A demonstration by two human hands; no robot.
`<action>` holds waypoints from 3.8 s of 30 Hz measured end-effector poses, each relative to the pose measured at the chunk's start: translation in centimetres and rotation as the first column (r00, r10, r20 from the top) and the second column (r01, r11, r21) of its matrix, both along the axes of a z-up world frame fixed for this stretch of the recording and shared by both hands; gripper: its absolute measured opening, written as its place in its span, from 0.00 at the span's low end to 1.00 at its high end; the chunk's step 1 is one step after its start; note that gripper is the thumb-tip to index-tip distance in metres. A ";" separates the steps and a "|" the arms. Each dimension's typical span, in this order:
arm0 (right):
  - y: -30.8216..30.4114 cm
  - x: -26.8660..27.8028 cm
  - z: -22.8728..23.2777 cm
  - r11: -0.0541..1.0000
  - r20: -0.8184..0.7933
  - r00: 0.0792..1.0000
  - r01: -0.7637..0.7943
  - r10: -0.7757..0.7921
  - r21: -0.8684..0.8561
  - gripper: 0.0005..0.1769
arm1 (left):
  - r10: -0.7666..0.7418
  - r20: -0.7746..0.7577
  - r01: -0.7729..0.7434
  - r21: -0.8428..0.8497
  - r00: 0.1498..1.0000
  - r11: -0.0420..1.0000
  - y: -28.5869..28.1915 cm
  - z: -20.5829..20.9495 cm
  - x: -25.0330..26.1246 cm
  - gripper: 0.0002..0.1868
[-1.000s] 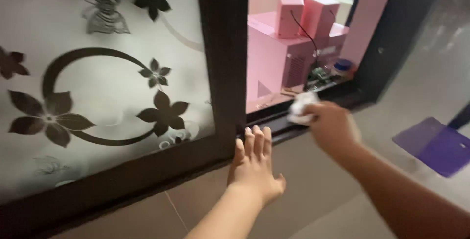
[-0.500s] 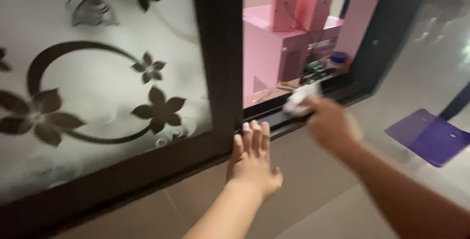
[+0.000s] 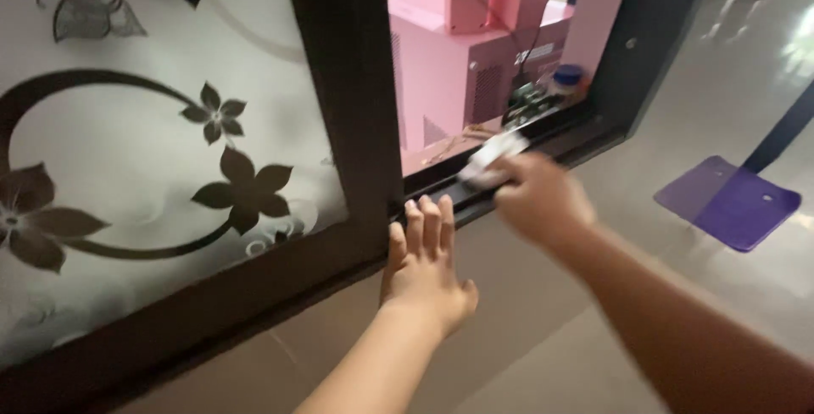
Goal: The person wipes the lower frame and sill of a sliding window with a white cloth, then cleans the frosted glass panel and the vertical frame. The person folds the cloth and continues wiping different sections of the window frame and glass.
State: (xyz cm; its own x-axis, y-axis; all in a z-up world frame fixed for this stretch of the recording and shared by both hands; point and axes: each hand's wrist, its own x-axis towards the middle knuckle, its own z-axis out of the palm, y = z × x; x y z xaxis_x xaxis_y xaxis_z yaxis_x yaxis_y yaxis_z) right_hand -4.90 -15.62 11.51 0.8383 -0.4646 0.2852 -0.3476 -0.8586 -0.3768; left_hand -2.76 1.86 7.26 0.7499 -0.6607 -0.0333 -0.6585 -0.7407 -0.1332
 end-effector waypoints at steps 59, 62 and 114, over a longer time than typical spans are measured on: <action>-8.7 1.6 -0.3 0.947 0.063 0.994 0.070 -0.094 0.313 0.31 | 0.118 0.577 0.071 -0.295 0.808 0.953 -0.9 -7.8 2.1 0.66; -6.5 0.5 2.0 0.910 0.031 0.988 0.125 -0.149 0.394 0.27 | 0.095 0.538 0.100 -0.322 0.838 0.942 -0.9 -8.2 2.4 0.71; 10.8 -0.6 0.5 0.798 0.143 0.990 -0.096 0.012 0.596 0.26 | -0.206 0.357 0.402 -0.879 0.911 0.254 7.3 2.6 -2.1 0.14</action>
